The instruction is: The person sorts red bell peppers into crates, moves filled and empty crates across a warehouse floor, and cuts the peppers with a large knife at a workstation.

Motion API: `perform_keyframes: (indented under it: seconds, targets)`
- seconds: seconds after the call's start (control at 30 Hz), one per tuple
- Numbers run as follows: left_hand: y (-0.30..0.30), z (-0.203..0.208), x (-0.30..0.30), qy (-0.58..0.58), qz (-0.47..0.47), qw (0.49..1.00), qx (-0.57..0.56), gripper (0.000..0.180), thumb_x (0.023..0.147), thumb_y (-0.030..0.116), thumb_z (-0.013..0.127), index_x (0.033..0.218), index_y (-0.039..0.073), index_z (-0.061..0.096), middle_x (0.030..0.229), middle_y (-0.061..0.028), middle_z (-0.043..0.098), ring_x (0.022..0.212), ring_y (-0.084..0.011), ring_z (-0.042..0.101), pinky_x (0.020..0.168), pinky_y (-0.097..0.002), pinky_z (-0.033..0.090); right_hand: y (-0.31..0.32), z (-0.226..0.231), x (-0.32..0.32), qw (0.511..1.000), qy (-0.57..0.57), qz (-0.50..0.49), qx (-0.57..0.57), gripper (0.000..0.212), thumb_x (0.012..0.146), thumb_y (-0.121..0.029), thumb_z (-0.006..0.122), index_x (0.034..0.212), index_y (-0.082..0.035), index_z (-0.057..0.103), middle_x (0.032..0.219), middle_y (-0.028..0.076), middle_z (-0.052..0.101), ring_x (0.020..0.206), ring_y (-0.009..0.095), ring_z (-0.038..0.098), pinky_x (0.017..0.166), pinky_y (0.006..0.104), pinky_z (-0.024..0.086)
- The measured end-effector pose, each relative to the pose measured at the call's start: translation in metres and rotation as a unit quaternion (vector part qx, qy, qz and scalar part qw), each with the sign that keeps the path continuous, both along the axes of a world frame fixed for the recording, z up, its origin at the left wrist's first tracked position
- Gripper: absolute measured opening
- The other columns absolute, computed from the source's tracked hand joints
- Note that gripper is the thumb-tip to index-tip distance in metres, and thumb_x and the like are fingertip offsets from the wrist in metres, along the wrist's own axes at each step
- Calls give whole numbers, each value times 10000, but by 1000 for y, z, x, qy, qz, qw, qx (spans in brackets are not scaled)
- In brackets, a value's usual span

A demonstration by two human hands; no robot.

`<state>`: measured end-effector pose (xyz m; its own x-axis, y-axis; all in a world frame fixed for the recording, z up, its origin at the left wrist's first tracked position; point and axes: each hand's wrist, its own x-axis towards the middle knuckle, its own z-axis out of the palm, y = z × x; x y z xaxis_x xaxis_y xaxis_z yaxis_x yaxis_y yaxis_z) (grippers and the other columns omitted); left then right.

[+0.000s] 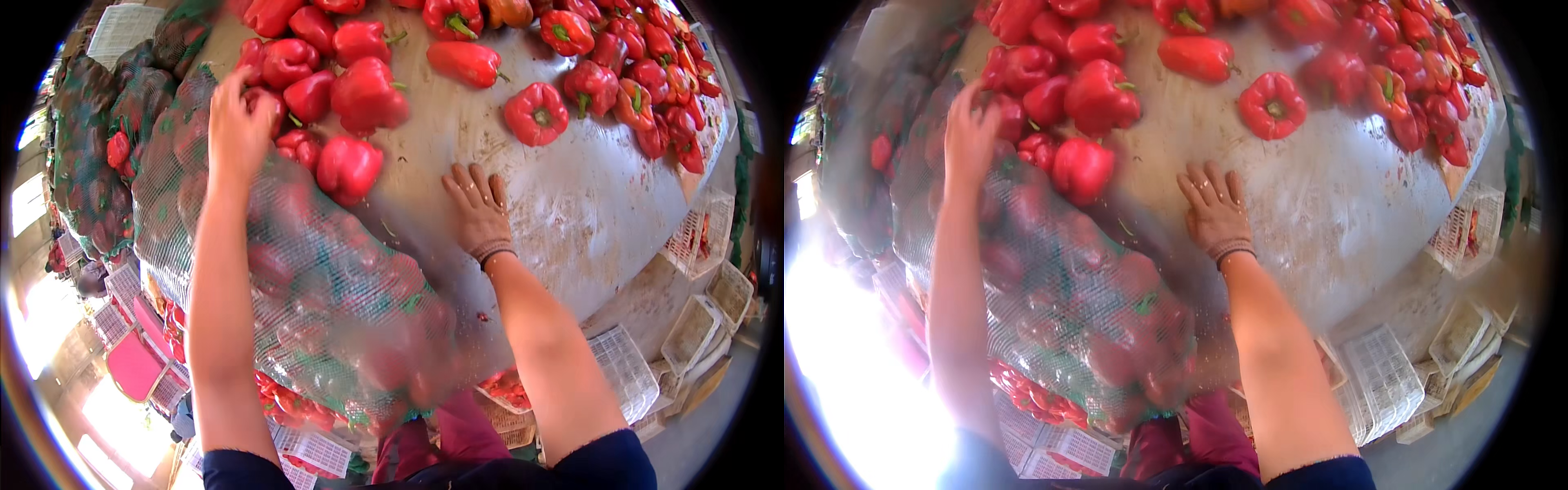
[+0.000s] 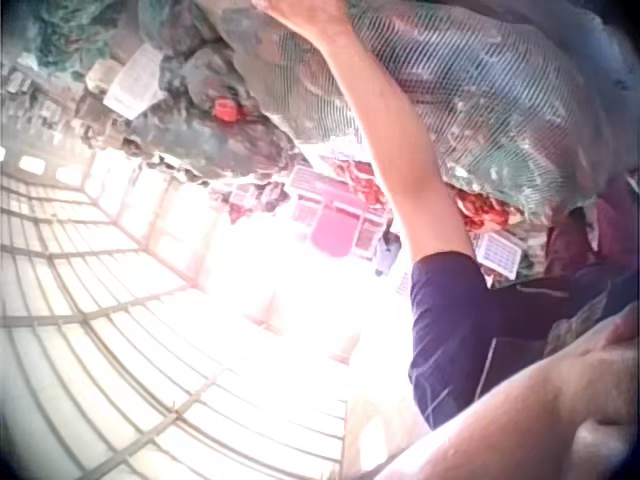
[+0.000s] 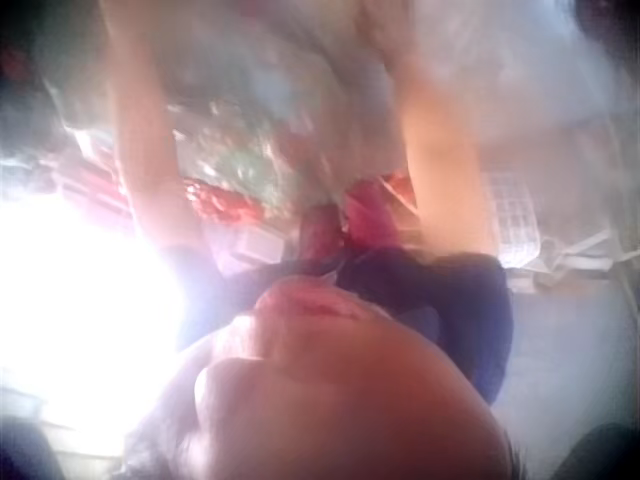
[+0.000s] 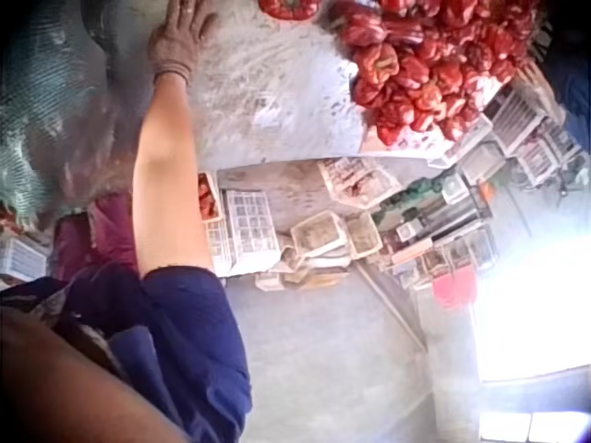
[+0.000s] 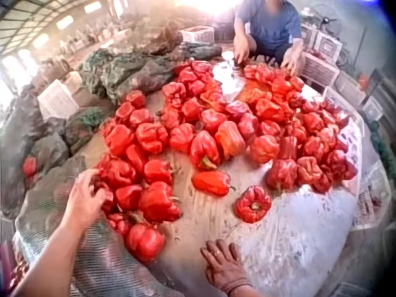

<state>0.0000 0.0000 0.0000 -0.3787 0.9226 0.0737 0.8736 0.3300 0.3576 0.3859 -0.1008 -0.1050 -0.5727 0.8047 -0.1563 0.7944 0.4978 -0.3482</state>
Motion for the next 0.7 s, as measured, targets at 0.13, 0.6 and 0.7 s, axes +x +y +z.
perform_keyframes:
  seconds: [0.13, 0.6, 0.7]
  targets:
    - [96, -28, -112, 55, 25, 995, -82, 690, 772, 395, 643, 1293, -21, 467, 1225, -261, 562, 1141, -371, 549, 983, -406, 420, 32, -4, -29, 999, 47, -8, 10, 631, 754, -157, 594, 1363, -186, 433, 1452, 8, 377, 1362, 231, 312, 1130, 488, 207]
    - [101, -114, 23, -190, 386, 902, 44, 857, 777, 504, 658, 1306, -83, 328, 1242, -332, 506, 1133, -434, 534, 962, -453, 435, 25, 11, -9, 998, 36, -10, -53, 613, 691, -117, 615, 1291, -160, 495, 1380, -3, 437, 1324, 204, 350, 1076, 486, 270]
    - [138, -96, 83, -213, 488, 843, 75, 842, 820, 416, 647, 1348, -65, 201, 1220, -351, 495, 1123, -444, 534, 966, -480, 440, 26, 6, -9, 999, 27, -1, -20, 619, 689, -124, 617, 1294, -162, 494, 1393, -2, 425, 1327, 208, 347, 1093, 485, 257]
